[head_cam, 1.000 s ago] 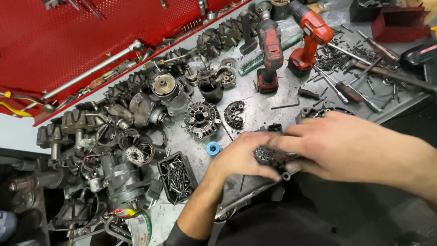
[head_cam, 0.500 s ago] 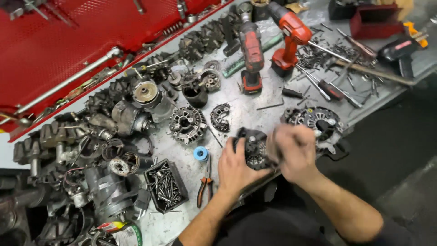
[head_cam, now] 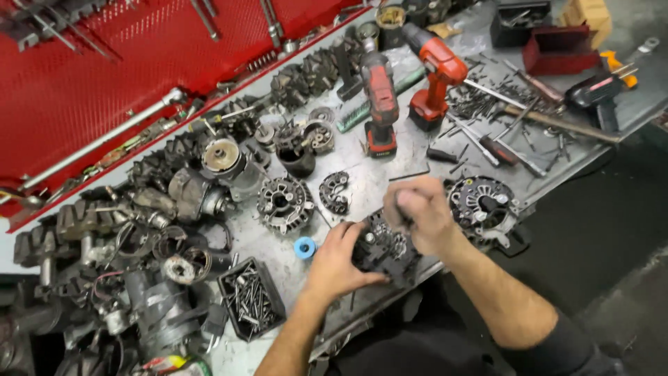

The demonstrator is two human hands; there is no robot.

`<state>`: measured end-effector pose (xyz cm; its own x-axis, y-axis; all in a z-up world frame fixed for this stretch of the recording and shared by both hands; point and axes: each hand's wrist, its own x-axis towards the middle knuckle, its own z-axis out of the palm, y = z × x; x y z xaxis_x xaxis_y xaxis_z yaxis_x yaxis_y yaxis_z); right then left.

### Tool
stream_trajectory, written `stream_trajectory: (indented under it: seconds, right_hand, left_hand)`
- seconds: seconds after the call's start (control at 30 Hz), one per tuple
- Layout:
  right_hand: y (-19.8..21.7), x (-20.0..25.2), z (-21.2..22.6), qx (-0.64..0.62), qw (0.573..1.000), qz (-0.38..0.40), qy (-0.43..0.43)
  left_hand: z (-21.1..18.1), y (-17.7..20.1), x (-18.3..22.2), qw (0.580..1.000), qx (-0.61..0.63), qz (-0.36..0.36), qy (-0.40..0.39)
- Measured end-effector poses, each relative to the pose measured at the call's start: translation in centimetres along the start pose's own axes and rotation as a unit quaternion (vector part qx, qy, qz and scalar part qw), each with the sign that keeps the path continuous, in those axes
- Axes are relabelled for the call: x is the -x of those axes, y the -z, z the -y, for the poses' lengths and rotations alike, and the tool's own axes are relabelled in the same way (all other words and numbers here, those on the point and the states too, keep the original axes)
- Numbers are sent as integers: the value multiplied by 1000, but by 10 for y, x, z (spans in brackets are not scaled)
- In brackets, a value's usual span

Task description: Disassembling and inspecting parts of multiple car alternators on a workshop workbench.

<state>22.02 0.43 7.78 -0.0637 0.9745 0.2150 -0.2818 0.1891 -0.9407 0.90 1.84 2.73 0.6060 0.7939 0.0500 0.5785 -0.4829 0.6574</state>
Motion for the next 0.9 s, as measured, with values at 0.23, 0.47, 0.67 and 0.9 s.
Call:
stream_trajectory:
  seconds: [0.23, 0.47, 0.67, 0.9]
  right_hand:
    - [-32, -26, -7, 4, 986, -148, 72]
    - [-52, -26, -16, 14, 994, -99, 39]
    - [-22, -34, -7, -62, 993, 104, 4]
    - [-29, -26, -16, -136, 987, 90, -13]
  left_hand:
    - [-45, -29, 48, 981, 11, 4, 194]
    - [-50, -11, 74, 958, 207, 193, 53]
    - [-3, 26, 18, 993, 96, 38, -62]
    - [23, -14, -16, 999, 28, -10, -33]
